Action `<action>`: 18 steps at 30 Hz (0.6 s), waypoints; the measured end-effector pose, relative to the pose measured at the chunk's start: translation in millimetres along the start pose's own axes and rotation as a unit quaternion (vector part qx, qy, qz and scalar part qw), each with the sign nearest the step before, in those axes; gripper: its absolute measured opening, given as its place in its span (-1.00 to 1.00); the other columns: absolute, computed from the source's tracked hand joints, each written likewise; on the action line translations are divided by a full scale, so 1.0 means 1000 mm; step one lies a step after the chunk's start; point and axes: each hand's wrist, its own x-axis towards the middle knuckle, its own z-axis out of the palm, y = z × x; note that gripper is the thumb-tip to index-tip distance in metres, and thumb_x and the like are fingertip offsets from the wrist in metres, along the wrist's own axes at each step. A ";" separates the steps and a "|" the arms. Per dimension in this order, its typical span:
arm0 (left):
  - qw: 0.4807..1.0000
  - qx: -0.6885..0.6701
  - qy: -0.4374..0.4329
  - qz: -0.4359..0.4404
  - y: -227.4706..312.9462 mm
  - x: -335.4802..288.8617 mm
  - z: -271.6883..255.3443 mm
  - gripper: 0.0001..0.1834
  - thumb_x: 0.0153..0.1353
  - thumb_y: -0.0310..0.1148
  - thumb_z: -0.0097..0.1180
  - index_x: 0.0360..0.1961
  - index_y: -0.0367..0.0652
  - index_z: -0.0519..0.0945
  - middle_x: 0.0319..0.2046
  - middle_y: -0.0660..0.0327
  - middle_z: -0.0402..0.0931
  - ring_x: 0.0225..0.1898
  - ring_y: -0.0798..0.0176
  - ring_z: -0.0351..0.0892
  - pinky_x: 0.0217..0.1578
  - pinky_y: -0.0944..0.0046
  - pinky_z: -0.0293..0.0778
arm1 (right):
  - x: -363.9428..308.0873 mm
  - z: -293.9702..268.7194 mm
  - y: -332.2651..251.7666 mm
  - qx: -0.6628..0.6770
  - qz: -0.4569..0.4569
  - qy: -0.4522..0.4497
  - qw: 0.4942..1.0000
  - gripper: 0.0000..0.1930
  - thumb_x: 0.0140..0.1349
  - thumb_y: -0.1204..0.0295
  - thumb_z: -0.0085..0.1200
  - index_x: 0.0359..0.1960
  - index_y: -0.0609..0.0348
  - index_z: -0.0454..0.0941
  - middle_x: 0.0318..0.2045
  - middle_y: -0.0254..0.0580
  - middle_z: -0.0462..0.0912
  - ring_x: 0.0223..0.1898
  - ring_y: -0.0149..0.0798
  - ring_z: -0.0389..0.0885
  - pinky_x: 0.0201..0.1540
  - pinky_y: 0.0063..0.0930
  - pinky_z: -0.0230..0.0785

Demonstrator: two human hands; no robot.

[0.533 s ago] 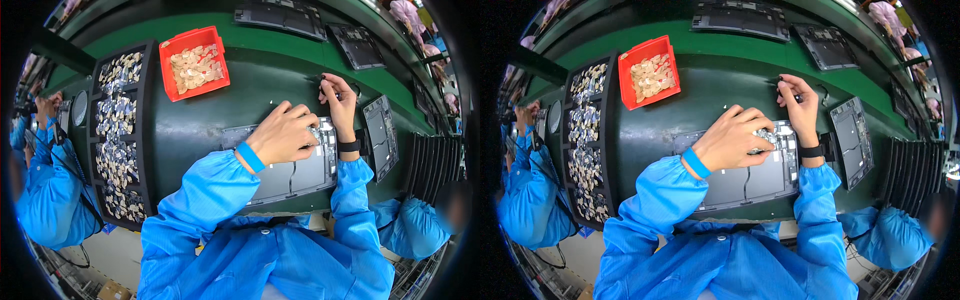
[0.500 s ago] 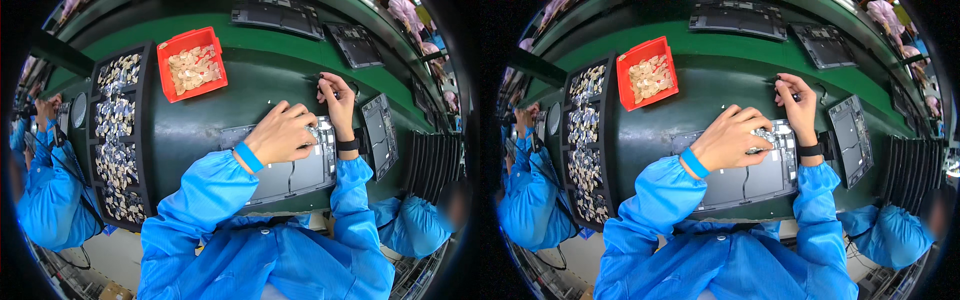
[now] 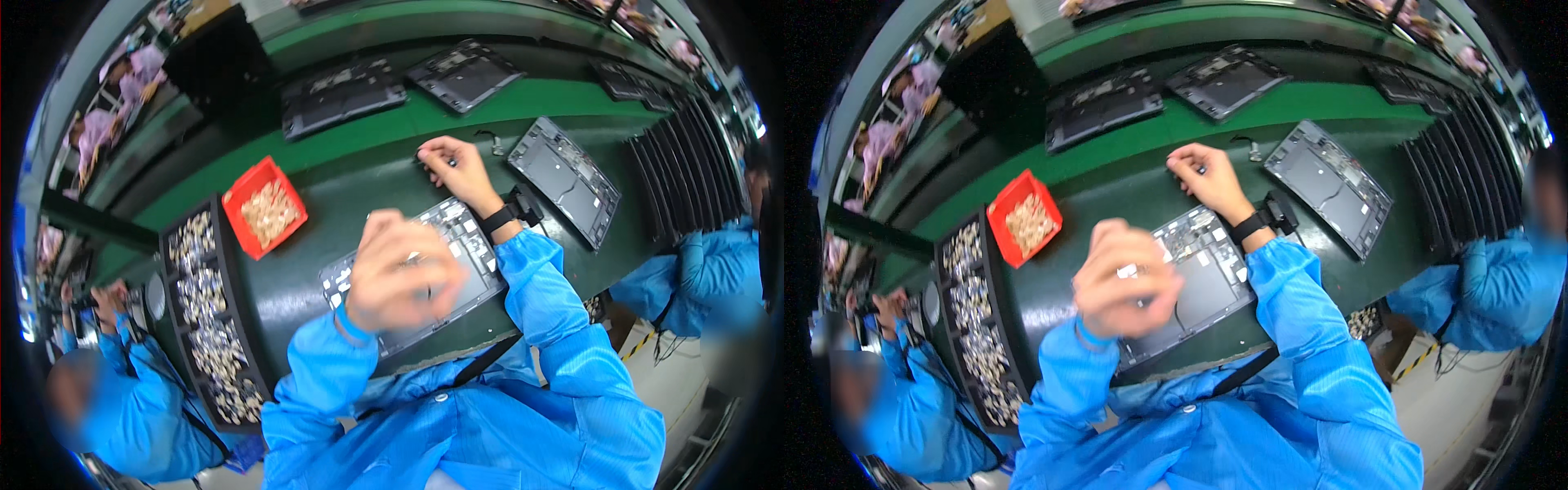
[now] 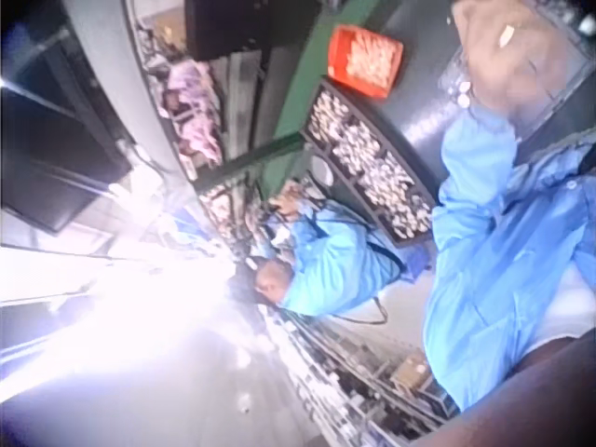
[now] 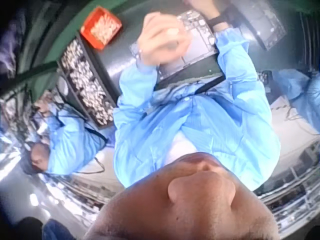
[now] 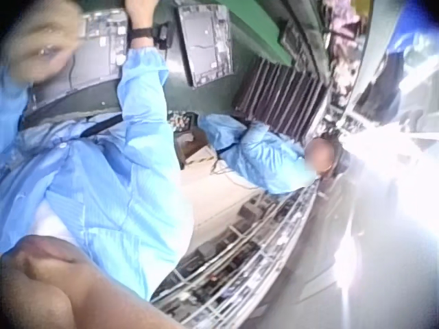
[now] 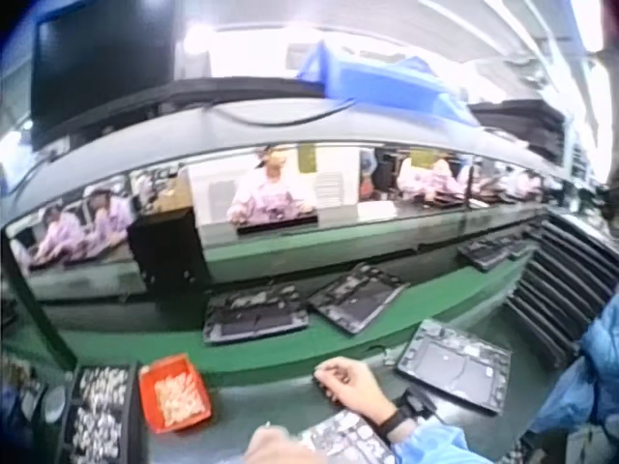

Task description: Assembling internal hardware components and cables of tablet devices on a production line.

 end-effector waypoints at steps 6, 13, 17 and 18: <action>0.915 -0.340 -0.047 0.214 0.057 0.041 -0.039 -0.56 0.21 0.04 0.02 -0.33 -0.11 0.72 -0.39 0.15 0.66 -0.39 0.05 0.68 -0.33 0.02 0.54 | -0.010 -0.013 -0.005 -0.031 0.024 0.010 0.999 -0.78 0.39 0.34 0.25 -0.15 0.28 0.68 -0.44 -0.39 0.66 -0.50 -0.58 0.55 -0.47 -0.65 0.45; 0.591 -0.700 0.344 -0.206 0.151 0.082 0.019 0.22 0.09 0.64 -0.07 -0.17 -0.67 0.63 -0.30 -0.21 0.67 -0.31 -0.15 0.72 -0.35 0.02 0.67 | -0.018 -0.012 -0.010 -0.049 0.053 0.041 0.997 -0.81 0.40 0.33 0.25 -0.12 0.19 0.69 -0.38 -0.42 0.68 -0.36 -0.59 0.59 -0.41 -0.70 0.41; 0.813 -0.442 0.343 -0.160 0.088 0.088 -0.015 0.06 0.43 0.43 -0.29 -0.40 -0.60 0.67 -0.52 -0.12 0.65 -0.54 0.03 0.68 -0.43 0.04 0.62 | -0.030 -0.002 -0.014 -0.044 0.041 0.060 0.996 -0.84 0.41 0.42 0.22 -0.12 0.26 0.65 -0.47 -0.38 0.64 -0.50 -0.58 0.51 -0.47 -0.70 0.30; 0.815 -0.434 0.348 -0.165 0.069 0.085 -0.017 0.06 0.43 0.43 -0.29 -0.40 -0.60 0.67 -0.52 -0.12 0.65 -0.54 0.03 0.68 -0.43 0.04 0.62 | -0.032 0.001 -0.016 -0.035 0.046 0.059 0.997 -0.85 0.41 0.43 0.21 -0.11 0.26 0.64 -0.49 -0.39 0.62 -0.52 -0.58 0.49 -0.49 -0.70 0.28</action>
